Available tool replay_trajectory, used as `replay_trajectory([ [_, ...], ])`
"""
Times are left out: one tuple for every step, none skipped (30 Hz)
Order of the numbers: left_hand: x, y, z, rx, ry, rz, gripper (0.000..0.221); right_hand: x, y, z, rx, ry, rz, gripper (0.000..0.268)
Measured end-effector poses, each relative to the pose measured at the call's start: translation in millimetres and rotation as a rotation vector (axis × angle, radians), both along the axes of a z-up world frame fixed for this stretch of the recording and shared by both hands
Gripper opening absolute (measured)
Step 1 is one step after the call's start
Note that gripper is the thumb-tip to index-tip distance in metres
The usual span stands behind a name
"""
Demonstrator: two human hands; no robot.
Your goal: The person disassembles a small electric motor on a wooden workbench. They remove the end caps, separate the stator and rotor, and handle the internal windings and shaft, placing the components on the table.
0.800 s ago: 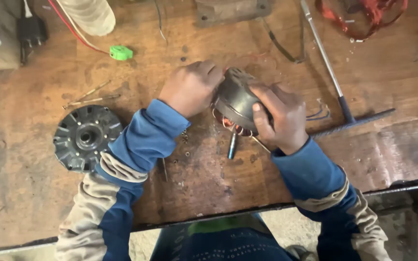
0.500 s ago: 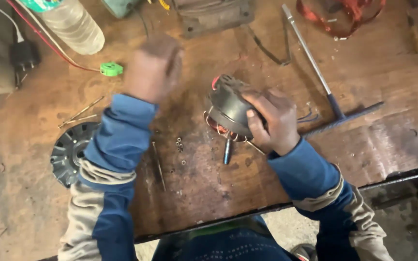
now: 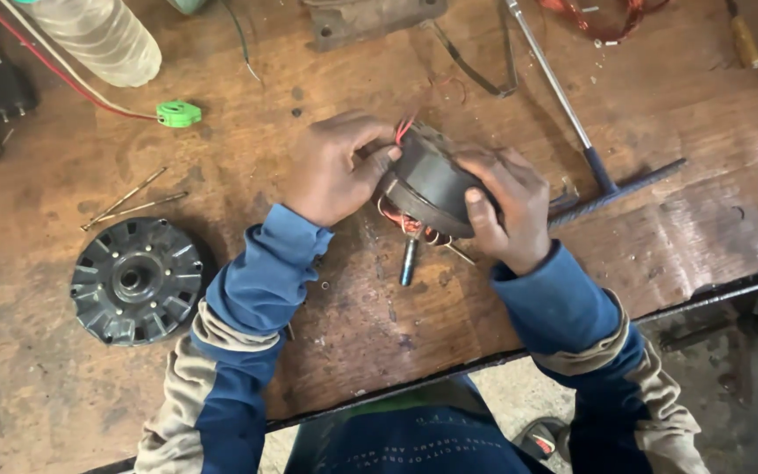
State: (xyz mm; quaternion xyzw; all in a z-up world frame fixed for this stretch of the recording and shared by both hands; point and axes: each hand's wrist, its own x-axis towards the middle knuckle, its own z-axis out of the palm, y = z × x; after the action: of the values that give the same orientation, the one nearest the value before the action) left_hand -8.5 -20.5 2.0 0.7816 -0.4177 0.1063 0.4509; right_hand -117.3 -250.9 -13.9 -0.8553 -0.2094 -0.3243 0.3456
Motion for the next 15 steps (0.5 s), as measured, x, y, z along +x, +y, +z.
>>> replay_trajectory([
  [-3,-2,2,0.001,0.003,-0.005,0.014,-2,-1,-1,0.001,0.003,-0.005,0.032],
  [-6,-5,5,-0.028,-0.006,-0.013,0.014,-5,-2,-3,0.018,0.015,-0.011,0.034],
  [-8,-7,8,-0.058,-0.017,-0.022,0.014,-6,-3,-4,0.034,0.026,-0.018,0.035],
  [-9,-10,7,-0.058,-0.015,-0.029,0.014,-9,-3,-3,0.034,0.027,-0.024,0.035],
  [-11,-11,7,-0.061,-0.047,-0.014,0.013,-10,-3,-2,0.061,0.032,-0.017,0.036],
  [-14,-11,7,-0.064,-0.078,0.0,0.012,-12,-2,-1,0.089,0.038,-0.01,0.038],
  [-16,-13,8,-0.064,-0.079,-0.001,0.012,-13,-2,-2,0.088,0.036,-0.011,0.038],
  [-19,-15,8,-0.066,-0.075,0.007,0.011,-14,-2,-3,0.095,0.027,-0.015,0.038],
  [-22,-17,8,-0.068,-0.07,0.013,0.01,-16,-3,-5,0.102,0.018,-0.02,0.038],
  [-23,-18,10,-0.068,-0.071,0.01,0.01,-16,-3,-5,0.102,0.017,-0.022,0.038],
  [-25,-19,11,-0.055,-0.145,0.038,0.011,-18,-3,-6,0.102,0.018,-0.042,0.038],
  [-28,-20,11,-0.041,-0.218,0.065,0.011,-20,-2,-7,0.103,0.019,-0.062,0.037],
  [-21,-20,8,-0.042,-0.218,0.063,0.011,-21,-2,-8,0.102,0.019,-0.064,0.037],
  [-15,-21,4,-0.02,-0.282,0.071,0.011,-22,-3,-7,0.08,0.008,-0.067,0.038],
  [-8,-20,2,0.004,-0.35,0.083,0.011,-22,-2,-7,0.06,-0.008,-0.065,0.038],
])
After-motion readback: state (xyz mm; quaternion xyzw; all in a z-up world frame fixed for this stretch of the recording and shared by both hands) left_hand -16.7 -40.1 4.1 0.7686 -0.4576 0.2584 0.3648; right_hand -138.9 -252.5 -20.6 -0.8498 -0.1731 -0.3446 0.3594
